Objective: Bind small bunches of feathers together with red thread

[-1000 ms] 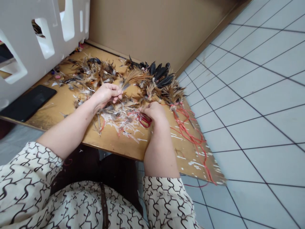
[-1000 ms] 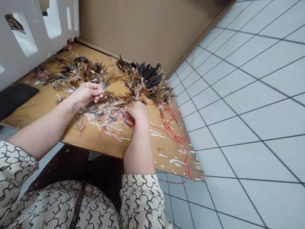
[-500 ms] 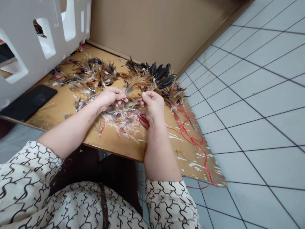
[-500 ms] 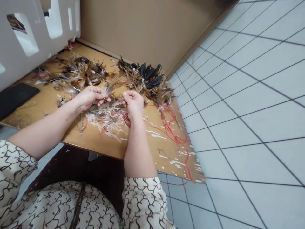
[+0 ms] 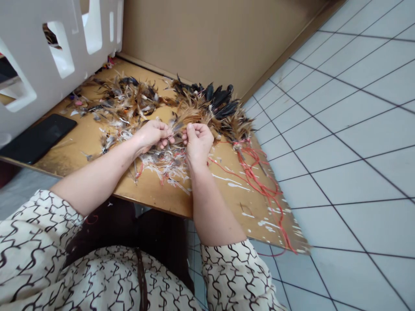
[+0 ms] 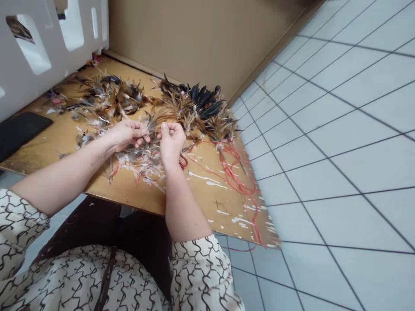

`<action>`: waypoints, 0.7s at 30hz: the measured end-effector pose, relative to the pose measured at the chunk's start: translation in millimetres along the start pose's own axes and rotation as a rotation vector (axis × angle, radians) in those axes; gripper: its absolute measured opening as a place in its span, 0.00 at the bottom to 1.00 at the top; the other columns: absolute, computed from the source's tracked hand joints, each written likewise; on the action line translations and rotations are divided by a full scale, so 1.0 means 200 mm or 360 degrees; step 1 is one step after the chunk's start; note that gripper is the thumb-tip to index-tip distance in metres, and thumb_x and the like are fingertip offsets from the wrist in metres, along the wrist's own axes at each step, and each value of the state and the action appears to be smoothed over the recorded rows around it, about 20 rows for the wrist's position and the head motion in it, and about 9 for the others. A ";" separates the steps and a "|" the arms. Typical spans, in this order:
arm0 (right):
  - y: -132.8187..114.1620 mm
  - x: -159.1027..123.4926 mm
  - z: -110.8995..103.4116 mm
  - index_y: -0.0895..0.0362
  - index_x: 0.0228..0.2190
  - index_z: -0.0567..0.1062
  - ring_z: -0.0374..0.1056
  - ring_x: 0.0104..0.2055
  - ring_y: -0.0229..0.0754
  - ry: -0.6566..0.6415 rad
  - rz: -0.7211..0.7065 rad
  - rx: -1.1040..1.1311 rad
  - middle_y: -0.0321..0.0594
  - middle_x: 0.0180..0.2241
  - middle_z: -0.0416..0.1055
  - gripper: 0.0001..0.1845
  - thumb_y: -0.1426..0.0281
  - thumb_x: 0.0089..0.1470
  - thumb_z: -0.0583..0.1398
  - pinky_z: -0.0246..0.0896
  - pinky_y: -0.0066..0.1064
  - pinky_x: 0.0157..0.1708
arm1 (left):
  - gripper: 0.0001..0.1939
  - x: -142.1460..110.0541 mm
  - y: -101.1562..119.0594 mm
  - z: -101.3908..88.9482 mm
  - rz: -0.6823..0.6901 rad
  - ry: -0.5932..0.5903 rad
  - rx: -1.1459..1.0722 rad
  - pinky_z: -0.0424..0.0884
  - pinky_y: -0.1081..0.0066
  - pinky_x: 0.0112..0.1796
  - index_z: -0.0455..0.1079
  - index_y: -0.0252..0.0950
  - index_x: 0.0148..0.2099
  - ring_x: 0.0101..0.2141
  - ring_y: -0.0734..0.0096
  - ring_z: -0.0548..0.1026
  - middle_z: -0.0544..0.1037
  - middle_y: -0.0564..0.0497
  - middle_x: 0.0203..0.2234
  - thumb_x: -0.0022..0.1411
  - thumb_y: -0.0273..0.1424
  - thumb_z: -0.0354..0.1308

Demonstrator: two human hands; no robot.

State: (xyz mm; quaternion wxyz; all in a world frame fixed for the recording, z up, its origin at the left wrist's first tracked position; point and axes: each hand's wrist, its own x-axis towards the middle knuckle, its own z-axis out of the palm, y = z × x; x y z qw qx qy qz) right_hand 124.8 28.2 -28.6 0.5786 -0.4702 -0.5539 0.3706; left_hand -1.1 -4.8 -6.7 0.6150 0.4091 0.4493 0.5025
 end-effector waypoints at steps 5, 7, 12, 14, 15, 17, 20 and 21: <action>0.00 0.00 0.00 0.56 0.24 0.63 0.59 0.19 0.29 0.0005 -0.0024 0.0021 0.28 0.17 0.64 0.15 0.58 0.48 0.59 0.53 0.22 0.19 | 0.16 0.00 0.00 0.00 0.0014 0.0008 0.0033 0.58 0.81 0.13 0.63 0.30 0.17 0.10 0.84 0.60 0.68 0.54 0.11 0.55 0.16 0.52; 0.00 0.00 0.00 0.56 0.24 0.63 0.59 0.18 0.29 0.0003 -0.0019 0.0064 0.28 0.17 0.64 0.16 0.58 0.47 0.60 0.53 0.22 0.19 | 0.16 0.00 0.00 0.00 0.0025 0.0019 0.0037 0.57 0.81 0.13 0.63 0.30 0.17 0.10 0.84 0.60 0.67 0.55 0.10 0.56 0.15 0.51; 0.00 -0.01 0.00 0.55 0.26 0.63 0.61 0.20 0.30 -0.0052 0.0040 0.0222 0.29 0.19 0.65 0.18 0.55 0.44 0.61 0.54 0.22 0.19 | 0.16 0.00 0.01 0.00 0.0079 0.0044 -0.0013 0.56 0.81 0.13 0.62 0.30 0.17 0.10 0.85 0.58 0.65 0.56 0.10 0.54 0.14 0.52; -0.01 -0.01 0.00 0.55 0.27 0.64 0.61 0.21 0.30 -0.0108 0.0103 0.0303 0.29 0.20 0.65 0.19 0.54 0.42 0.63 0.54 0.22 0.18 | 0.17 0.00 0.01 0.00 0.0117 0.0061 -0.0044 0.55 0.81 0.13 0.61 0.30 0.16 0.10 0.86 0.58 0.64 0.56 0.09 0.54 0.14 0.52; -0.01 -0.01 0.00 0.55 0.27 0.64 0.61 0.20 0.30 -0.0148 0.0147 0.0337 0.29 0.20 0.65 0.20 0.55 0.40 0.64 0.54 0.23 0.18 | 0.17 0.00 0.01 0.00 0.0136 0.0075 -0.0058 0.55 0.81 0.13 0.61 0.30 0.16 0.10 0.86 0.58 0.64 0.56 0.09 0.54 0.14 0.52; -0.01 -0.01 0.01 0.55 0.27 0.64 0.60 0.19 0.30 -0.0262 0.0242 0.0378 0.28 0.19 0.64 0.20 0.57 0.37 0.66 0.53 0.23 0.17 | 0.18 0.00 0.02 0.00 0.0172 0.0109 -0.0078 0.55 0.81 0.13 0.61 0.30 0.16 0.11 0.86 0.58 0.65 0.56 0.10 0.55 0.15 0.51; -0.02 -0.03 0.02 0.56 0.24 0.65 0.56 0.17 0.28 -0.0474 0.0327 0.0382 0.27 0.18 0.63 0.20 0.61 0.35 0.68 0.50 0.23 0.16 | 0.17 0.01 0.01 0.00 0.0209 0.0119 -0.0084 0.55 0.82 0.14 0.61 0.31 0.16 0.11 0.86 0.58 0.64 0.57 0.09 0.55 0.16 0.52; -0.02 -0.04 0.03 0.56 0.24 0.65 0.55 0.16 0.28 -0.0523 0.0334 0.0378 0.28 0.17 0.64 0.19 0.61 0.35 0.68 0.49 0.23 0.15 | 0.17 0.01 0.01 0.00 0.0217 0.0107 -0.0073 0.55 0.82 0.14 0.61 0.31 0.16 0.11 0.86 0.58 0.64 0.57 0.09 0.54 0.16 0.53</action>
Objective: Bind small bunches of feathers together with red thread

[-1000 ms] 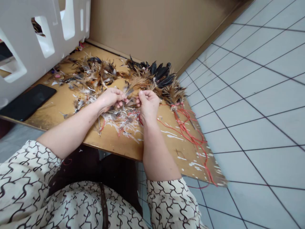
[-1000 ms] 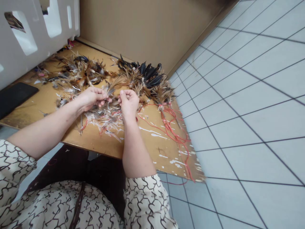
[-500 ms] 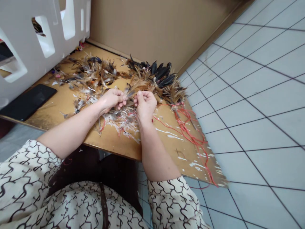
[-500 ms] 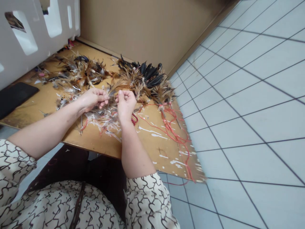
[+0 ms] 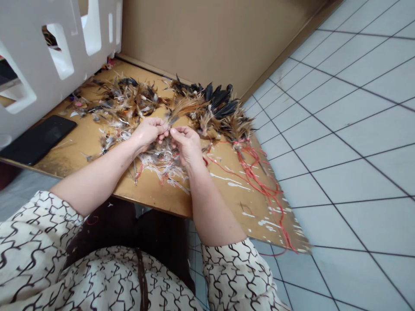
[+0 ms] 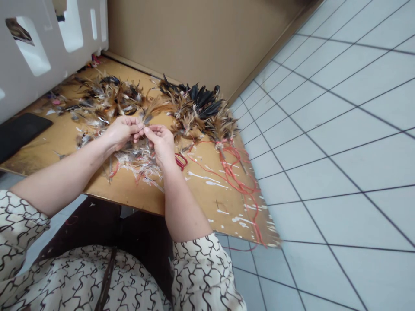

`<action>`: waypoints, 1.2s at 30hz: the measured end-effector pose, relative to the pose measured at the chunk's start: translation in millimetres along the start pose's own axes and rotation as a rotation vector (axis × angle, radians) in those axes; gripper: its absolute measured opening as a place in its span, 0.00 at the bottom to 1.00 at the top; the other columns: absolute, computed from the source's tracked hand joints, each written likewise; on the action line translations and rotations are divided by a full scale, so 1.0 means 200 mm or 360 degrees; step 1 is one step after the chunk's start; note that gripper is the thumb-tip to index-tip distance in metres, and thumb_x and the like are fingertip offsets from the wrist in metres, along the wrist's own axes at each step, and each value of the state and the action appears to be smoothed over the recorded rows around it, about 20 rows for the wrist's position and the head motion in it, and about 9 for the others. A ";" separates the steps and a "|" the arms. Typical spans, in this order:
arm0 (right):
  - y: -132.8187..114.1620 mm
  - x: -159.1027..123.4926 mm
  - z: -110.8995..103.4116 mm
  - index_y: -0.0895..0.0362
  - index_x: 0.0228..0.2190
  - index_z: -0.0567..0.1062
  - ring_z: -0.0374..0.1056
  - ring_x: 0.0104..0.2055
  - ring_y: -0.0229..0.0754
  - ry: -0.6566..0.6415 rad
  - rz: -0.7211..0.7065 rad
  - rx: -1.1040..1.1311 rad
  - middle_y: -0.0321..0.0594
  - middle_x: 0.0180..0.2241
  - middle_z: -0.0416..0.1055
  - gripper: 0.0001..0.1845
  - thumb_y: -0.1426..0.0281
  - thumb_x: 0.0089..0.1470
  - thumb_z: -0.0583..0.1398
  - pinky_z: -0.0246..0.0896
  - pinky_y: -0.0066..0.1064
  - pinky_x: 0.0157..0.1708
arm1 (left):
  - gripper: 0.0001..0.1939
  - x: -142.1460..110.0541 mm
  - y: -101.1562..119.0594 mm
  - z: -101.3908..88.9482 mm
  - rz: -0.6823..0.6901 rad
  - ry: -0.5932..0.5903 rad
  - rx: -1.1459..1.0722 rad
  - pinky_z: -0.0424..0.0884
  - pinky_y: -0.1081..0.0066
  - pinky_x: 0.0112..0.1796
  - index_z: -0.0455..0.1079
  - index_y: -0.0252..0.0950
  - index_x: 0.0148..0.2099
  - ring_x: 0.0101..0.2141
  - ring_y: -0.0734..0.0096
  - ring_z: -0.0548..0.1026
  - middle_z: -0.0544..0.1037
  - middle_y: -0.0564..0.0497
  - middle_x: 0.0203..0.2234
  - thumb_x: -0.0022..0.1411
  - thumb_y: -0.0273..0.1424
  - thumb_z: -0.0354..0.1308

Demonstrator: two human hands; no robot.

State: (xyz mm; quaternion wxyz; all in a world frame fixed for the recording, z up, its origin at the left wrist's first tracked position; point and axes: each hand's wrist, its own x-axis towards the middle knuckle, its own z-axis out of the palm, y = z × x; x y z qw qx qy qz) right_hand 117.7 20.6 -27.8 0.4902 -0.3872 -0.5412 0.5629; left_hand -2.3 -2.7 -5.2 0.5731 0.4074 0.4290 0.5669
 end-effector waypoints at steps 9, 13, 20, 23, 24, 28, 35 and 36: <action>0.02 0.00 0.02 0.56 0.21 0.64 0.60 0.20 0.29 0.0076 -0.0155 -0.0113 0.27 0.17 0.64 0.14 0.65 0.39 0.65 0.55 0.22 0.20 | 0.15 0.00 -0.02 0.00 -0.0017 -0.0057 0.0083 0.57 0.82 0.14 0.63 0.30 0.17 0.11 0.86 0.60 0.66 0.56 0.10 0.52 0.15 0.56; 0.03 0.01 0.01 0.56 0.21 0.63 0.61 0.21 0.29 0.0186 -0.0225 -0.0167 0.26 0.17 0.63 0.13 0.66 0.39 0.64 0.56 0.22 0.22 | 0.14 0.00 -0.01 0.00 -0.0089 -0.0068 0.0081 0.59 0.82 0.14 0.64 0.30 0.17 0.11 0.85 0.61 0.68 0.55 0.11 0.52 0.17 0.58; 0.04 0.01 0.00 0.56 0.22 0.63 0.61 0.23 0.30 0.0228 -0.0284 -0.0239 0.27 0.19 0.63 0.15 0.64 0.39 0.65 0.56 0.23 0.23 | 0.15 0.00 -0.02 0.00 -0.0113 -0.0105 0.0052 0.57 0.82 0.13 0.64 0.30 0.16 0.11 0.86 0.59 0.66 0.55 0.10 0.51 0.17 0.58; 0.03 0.01 -0.01 0.56 0.22 0.64 0.60 0.21 0.29 0.0143 -0.0186 -0.0131 0.27 0.18 0.63 0.17 0.63 0.37 0.66 0.55 0.22 0.21 | 0.15 0.00 -0.02 -0.01 -0.0110 -0.0146 0.0018 0.57 0.81 0.13 0.64 0.29 0.15 0.11 0.85 0.59 0.66 0.54 0.10 0.52 0.16 0.55; 0.03 0.01 -0.01 0.56 0.22 0.64 0.60 0.20 0.29 0.0097 -0.0137 -0.0066 0.27 0.18 0.64 0.18 0.62 0.35 0.67 0.54 0.22 0.20 | 0.15 0.00 -0.02 -0.01 -0.0116 -0.0170 0.0000 0.57 0.81 0.13 0.64 0.29 0.16 0.11 0.85 0.59 0.67 0.54 0.10 0.52 0.16 0.55; -0.02 0.00 -0.02 0.57 0.22 0.66 0.58 0.18 0.28 -0.0141 -0.0004 0.0144 0.28 0.18 0.66 0.20 0.61 0.31 0.70 0.53 0.22 0.17 | 0.13 0.01 -0.02 -0.03 -0.0190 -0.0311 -0.0055 0.56 0.81 0.13 0.66 0.29 0.17 0.11 0.83 0.61 0.66 0.53 0.10 0.52 0.17 0.55; -0.03 0.00 -0.04 0.58 0.17 0.68 0.60 0.17 0.29 -0.0231 0.0008 0.0087 0.31 0.16 0.67 0.20 0.59 0.31 0.70 0.56 0.24 0.19 | 0.12 0.00 -0.01 -0.04 -0.0285 -0.0483 -0.0008 0.55 0.81 0.14 0.67 0.29 0.18 0.11 0.85 0.59 0.67 0.52 0.11 0.52 0.19 0.57; -0.02 0.00 -0.04 0.58 0.17 0.68 0.60 0.17 0.29 -0.0222 -0.0003 0.0070 0.31 0.15 0.67 0.19 0.59 0.31 0.69 0.57 0.24 0.19 | 0.12 0.00 -0.01 -0.04 -0.0286 -0.0492 0.0006 0.55 0.81 0.14 0.67 0.29 0.18 0.11 0.85 0.60 0.67 0.53 0.12 0.52 0.20 0.57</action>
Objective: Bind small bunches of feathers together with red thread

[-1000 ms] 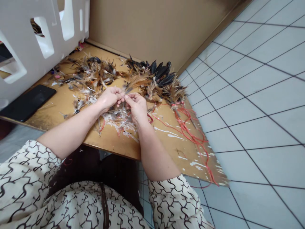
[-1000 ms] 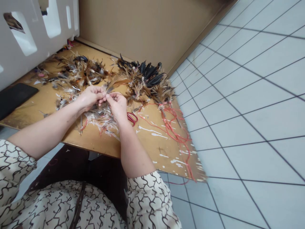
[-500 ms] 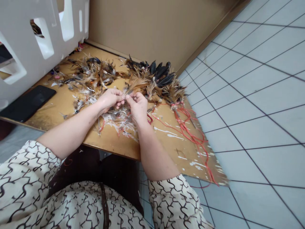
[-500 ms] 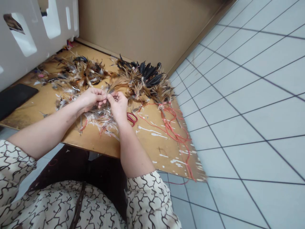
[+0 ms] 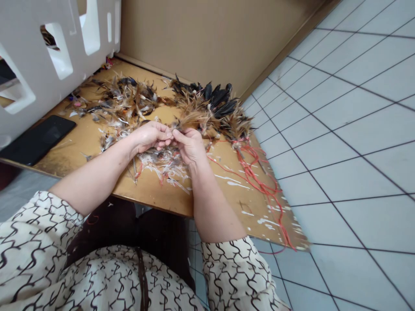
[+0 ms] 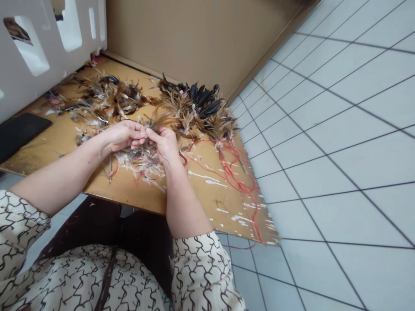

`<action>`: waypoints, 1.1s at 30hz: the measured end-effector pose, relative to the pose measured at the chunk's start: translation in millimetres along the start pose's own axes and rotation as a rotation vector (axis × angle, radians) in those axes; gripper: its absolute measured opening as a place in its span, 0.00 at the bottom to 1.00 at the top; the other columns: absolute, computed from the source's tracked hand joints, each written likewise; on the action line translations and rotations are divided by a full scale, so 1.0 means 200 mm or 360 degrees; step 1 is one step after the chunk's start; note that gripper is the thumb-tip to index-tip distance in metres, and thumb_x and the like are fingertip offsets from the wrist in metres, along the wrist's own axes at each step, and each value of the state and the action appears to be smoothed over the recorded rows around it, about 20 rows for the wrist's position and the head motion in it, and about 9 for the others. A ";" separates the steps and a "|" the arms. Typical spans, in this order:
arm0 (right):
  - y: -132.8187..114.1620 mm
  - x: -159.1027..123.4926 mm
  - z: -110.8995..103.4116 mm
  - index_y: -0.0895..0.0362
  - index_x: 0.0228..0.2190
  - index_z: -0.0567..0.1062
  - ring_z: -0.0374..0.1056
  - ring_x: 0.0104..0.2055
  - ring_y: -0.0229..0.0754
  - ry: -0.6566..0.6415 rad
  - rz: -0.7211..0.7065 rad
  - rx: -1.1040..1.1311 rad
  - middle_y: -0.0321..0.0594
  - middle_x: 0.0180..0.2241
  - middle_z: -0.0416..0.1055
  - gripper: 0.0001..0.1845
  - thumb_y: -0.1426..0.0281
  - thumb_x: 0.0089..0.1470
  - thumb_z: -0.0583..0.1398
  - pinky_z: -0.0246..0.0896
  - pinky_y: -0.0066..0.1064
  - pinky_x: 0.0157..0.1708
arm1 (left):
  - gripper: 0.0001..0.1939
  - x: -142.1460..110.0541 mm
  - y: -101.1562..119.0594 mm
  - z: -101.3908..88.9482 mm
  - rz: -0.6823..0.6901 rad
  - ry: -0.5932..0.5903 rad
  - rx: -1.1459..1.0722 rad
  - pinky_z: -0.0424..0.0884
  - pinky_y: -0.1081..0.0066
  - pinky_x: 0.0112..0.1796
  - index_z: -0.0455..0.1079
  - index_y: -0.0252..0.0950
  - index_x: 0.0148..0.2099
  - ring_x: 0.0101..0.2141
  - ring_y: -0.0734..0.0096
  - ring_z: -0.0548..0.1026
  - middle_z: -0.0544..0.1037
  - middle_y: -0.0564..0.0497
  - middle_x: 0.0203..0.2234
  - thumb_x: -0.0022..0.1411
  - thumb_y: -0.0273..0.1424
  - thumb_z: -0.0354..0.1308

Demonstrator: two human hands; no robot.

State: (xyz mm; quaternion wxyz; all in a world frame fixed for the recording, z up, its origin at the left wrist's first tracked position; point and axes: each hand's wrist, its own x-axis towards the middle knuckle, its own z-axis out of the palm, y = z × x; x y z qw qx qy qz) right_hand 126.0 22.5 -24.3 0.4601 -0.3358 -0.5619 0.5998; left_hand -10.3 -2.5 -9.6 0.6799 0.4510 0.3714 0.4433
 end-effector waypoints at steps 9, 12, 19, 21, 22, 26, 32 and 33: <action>0.04 0.02 0.00 0.58 0.16 0.67 0.58 0.17 0.29 0.0221 -0.0033 0.0008 0.30 0.14 0.65 0.16 0.63 0.35 0.68 0.56 0.25 0.21 | 0.08 0.01 -0.01 0.01 0.0133 0.0096 0.0149 0.64 0.81 0.18 0.69 0.29 0.22 0.14 0.84 0.65 0.72 0.52 0.15 0.52 0.24 0.60; 0.03 0.02 0.02 0.58 0.16 0.67 0.57 0.16 0.29 0.0229 -0.0008 0.0071 0.30 0.13 0.64 0.14 0.65 0.36 0.67 0.55 0.25 0.20 | 0.10 0.02 -0.02 0.02 0.0212 0.0149 0.0189 0.61 0.82 0.16 0.68 0.29 0.19 0.12 0.85 0.63 0.71 0.54 0.12 0.51 0.23 0.61; 0.04 0.01 0.03 0.58 0.16 0.67 0.59 0.17 0.30 0.0175 0.0040 0.0289 0.30 0.14 0.64 0.16 0.65 0.35 0.68 0.57 0.26 0.21 | 0.13 0.01 -0.02 0.05 0.0238 0.0240 0.0065 0.58 0.82 0.13 0.66 0.29 0.16 0.11 0.85 0.60 0.68 0.55 0.10 0.50 0.23 0.62; 0.04 0.01 0.03 0.58 0.16 0.67 0.59 0.18 0.30 0.0177 0.0040 0.0286 0.30 0.15 0.63 0.16 0.64 0.35 0.68 0.57 0.26 0.22 | 0.14 0.01 -0.01 0.06 0.0198 0.0266 0.0045 0.57 0.81 0.12 0.65 0.29 0.16 0.10 0.85 0.59 0.67 0.55 0.09 0.50 0.22 0.62; 0.04 0.01 0.03 0.58 0.17 0.67 0.59 0.18 0.30 0.0186 0.0032 0.0265 0.30 0.15 0.64 0.16 0.64 0.35 0.68 0.57 0.26 0.22 | 0.14 0.01 0.00 0.06 0.0181 0.0279 0.0048 0.57 0.81 0.12 0.65 0.30 0.16 0.10 0.85 0.59 0.66 0.55 0.09 0.50 0.21 0.61; 0.04 0.01 0.03 0.58 0.17 0.67 0.59 0.19 0.30 0.0211 -0.0008 0.0126 0.31 0.16 0.65 0.17 0.62 0.34 0.68 0.55 0.26 0.22 | 0.15 0.01 0.01 0.06 0.0149 0.0325 0.0129 0.55 0.81 0.12 0.64 0.30 0.15 0.09 0.85 0.58 0.66 0.55 0.08 0.51 0.17 0.56; 0.01 0.03 0.00 0.57 0.14 0.63 0.52 0.16 0.27 0.0263 -0.0110 0.0160 0.27 0.12 0.58 0.21 0.61 0.34 0.68 0.50 0.24 0.20 | 0.14 0.01 0.00 0.05 0.0080 0.0311 0.0384 0.52 0.81 0.13 0.66 0.30 0.17 0.09 0.85 0.57 0.66 0.56 0.08 0.51 0.15 0.52; 0.00 0.04 -0.02 0.57 0.14 0.61 0.50 0.16 0.27 0.0323 -0.0118 0.0222 0.26 0.12 0.55 0.22 0.62 0.34 0.69 0.50 0.24 0.19 | 0.14 0.01 -0.01 0.05 0.0077 0.0300 0.0431 0.53 0.81 0.13 0.65 0.31 0.16 0.09 0.85 0.58 0.66 0.56 0.08 0.50 0.16 0.53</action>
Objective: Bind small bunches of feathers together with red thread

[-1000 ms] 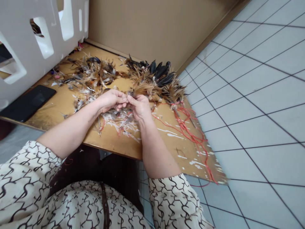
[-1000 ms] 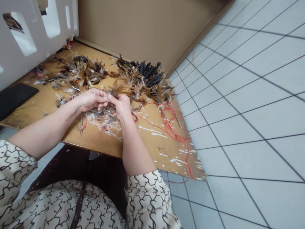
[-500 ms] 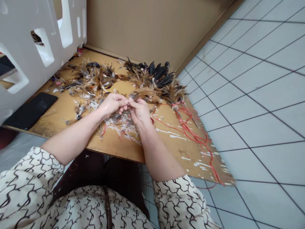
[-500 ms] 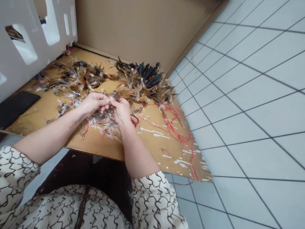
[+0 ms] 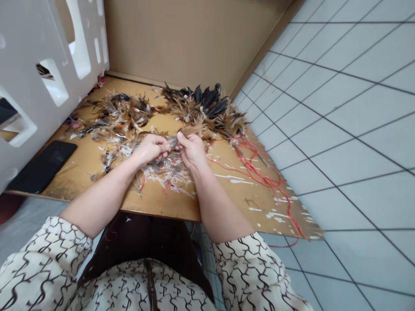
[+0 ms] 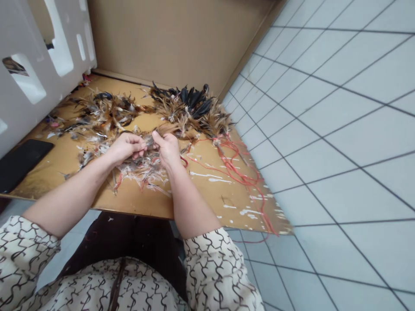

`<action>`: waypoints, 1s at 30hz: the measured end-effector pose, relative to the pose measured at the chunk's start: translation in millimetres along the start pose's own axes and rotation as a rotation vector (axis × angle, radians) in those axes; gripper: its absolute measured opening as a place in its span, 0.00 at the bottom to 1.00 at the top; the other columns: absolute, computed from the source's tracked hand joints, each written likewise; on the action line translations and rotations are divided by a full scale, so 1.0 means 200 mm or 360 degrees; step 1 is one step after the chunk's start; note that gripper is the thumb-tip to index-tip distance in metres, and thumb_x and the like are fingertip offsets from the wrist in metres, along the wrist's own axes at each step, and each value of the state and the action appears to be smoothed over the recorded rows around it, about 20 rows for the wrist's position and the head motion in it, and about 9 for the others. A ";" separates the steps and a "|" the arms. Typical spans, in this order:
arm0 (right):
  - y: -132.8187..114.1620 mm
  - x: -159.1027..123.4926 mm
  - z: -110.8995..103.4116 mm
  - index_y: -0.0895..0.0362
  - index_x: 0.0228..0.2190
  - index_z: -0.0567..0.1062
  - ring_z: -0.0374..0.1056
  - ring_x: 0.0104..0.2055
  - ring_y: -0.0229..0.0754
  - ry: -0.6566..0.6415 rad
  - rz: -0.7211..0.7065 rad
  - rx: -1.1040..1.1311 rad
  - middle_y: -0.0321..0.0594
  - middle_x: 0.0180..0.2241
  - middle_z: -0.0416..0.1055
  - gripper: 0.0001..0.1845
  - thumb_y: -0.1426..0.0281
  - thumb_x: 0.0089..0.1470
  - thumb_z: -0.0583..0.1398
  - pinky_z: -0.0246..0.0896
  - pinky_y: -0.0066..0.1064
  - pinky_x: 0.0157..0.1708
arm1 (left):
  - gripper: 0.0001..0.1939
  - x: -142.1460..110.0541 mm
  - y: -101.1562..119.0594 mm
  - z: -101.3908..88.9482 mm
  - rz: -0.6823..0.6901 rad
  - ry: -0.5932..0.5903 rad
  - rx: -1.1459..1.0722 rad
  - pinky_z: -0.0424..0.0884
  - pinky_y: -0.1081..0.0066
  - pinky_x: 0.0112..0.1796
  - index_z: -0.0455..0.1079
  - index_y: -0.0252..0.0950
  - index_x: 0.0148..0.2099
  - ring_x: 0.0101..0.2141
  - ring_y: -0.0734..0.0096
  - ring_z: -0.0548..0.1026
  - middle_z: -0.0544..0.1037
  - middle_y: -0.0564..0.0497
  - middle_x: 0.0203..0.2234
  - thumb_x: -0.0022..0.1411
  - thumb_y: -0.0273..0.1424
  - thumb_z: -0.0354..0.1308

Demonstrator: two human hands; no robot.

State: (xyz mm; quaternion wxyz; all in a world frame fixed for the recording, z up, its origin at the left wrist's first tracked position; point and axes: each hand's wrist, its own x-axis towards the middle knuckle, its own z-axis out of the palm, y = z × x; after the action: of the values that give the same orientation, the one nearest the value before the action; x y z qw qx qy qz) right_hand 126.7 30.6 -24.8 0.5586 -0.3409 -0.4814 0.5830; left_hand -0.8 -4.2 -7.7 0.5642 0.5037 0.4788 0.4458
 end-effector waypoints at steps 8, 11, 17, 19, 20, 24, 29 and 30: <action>-0.06 0.07 -0.14 0.57 0.19 0.63 0.45 0.15 0.26 0.0270 0.0022 0.0064 0.24 0.13 0.50 0.13 0.69 0.44 0.64 0.47 0.22 0.18 | 0.08 0.00 0.01 -0.06 0.0067 0.0149 -0.0145 0.59 0.79 0.16 0.67 0.31 0.17 0.11 0.82 0.61 0.69 0.53 0.11 0.46 0.20 0.56; -0.04 0.07 -0.15 0.57 0.19 0.65 0.45 0.15 0.26 0.0317 -0.0015 -0.0052 0.24 0.13 0.51 0.12 0.68 0.43 0.63 0.46 0.22 0.18 | 0.06 0.01 0.01 -0.09 0.0137 0.0254 -0.0246 0.60 0.78 0.17 0.67 0.31 0.19 0.12 0.81 0.62 0.70 0.53 0.12 0.45 0.22 0.57; -0.05 0.06 -0.15 0.57 0.17 0.65 0.48 0.16 0.27 0.0412 -0.0121 -0.0305 0.25 0.12 0.55 0.11 0.68 0.39 0.64 0.45 0.24 0.19 | 0.04 0.02 0.00 -0.11 0.0171 0.0345 -0.0334 0.61 0.79 0.17 0.67 0.31 0.19 0.13 0.82 0.63 0.70 0.54 0.12 0.44 0.23 0.57; -0.09 0.05 -0.16 0.57 0.17 0.66 0.48 0.16 0.28 0.0433 -0.0104 -0.0405 0.25 0.11 0.55 0.10 0.70 0.39 0.63 0.44 0.24 0.19 | 0.04 0.02 -0.01 -0.11 0.0170 0.0338 -0.0349 0.61 0.79 0.17 0.67 0.31 0.19 0.12 0.82 0.63 0.70 0.54 0.12 0.43 0.23 0.57; -0.10 0.05 -0.17 0.58 0.17 0.67 0.48 0.16 0.28 0.0430 -0.0102 -0.0470 0.25 0.11 0.56 0.09 0.70 0.39 0.63 0.43 0.24 0.18 | 0.04 0.02 -0.01 -0.11 0.0166 0.0327 -0.0361 0.61 0.80 0.16 0.67 0.31 0.18 0.12 0.82 0.63 0.70 0.54 0.11 0.43 0.23 0.57; -0.16 0.01 -0.19 0.58 0.15 0.69 0.52 0.17 0.28 0.0323 -0.0090 -0.0763 0.26 0.12 0.60 0.06 0.74 0.35 0.62 0.48 0.24 0.22 | 0.04 0.03 -0.02 -0.11 0.0155 0.0317 -0.0412 0.59 0.80 0.15 0.67 0.31 0.18 0.11 0.83 0.62 0.70 0.54 0.11 0.42 0.22 0.57; -0.18 -0.05 -0.17 0.60 0.17 0.72 0.58 0.19 0.30 -0.0283 0.0210 -0.1114 0.30 0.14 0.66 0.03 0.78 0.31 0.61 0.52 0.25 0.23 | 0.05 0.03 -0.02 -0.12 0.0135 0.0347 -0.0428 0.57 0.81 0.15 0.66 0.31 0.18 0.11 0.83 0.61 0.69 0.54 0.11 0.43 0.22 0.56; -0.18 -0.06 -0.16 0.60 0.18 0.73 0.58 0.18 0.30 -0.0359 0.0235 -0.1174 0.29 0.14 0.65 0.04 0.79 0.31 0.60 0.52 0.25 0.23 | 0.05 0.03 -0.02 -0.12 0.0134 0.0343 -0.0432 0.57 0.81 0.15 0.66 0.31 0.18 0.11 0.83 0.61 0.69 0.54 0.11 0.43 0.22 0.56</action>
State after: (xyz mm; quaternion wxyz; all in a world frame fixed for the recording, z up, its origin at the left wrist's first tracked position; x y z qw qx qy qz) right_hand 170.5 21.5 -2.9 0.2987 -0.4863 -0.6912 0.4434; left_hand -24.7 4.0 -13.2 0.5533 0.3918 0.4502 0.5810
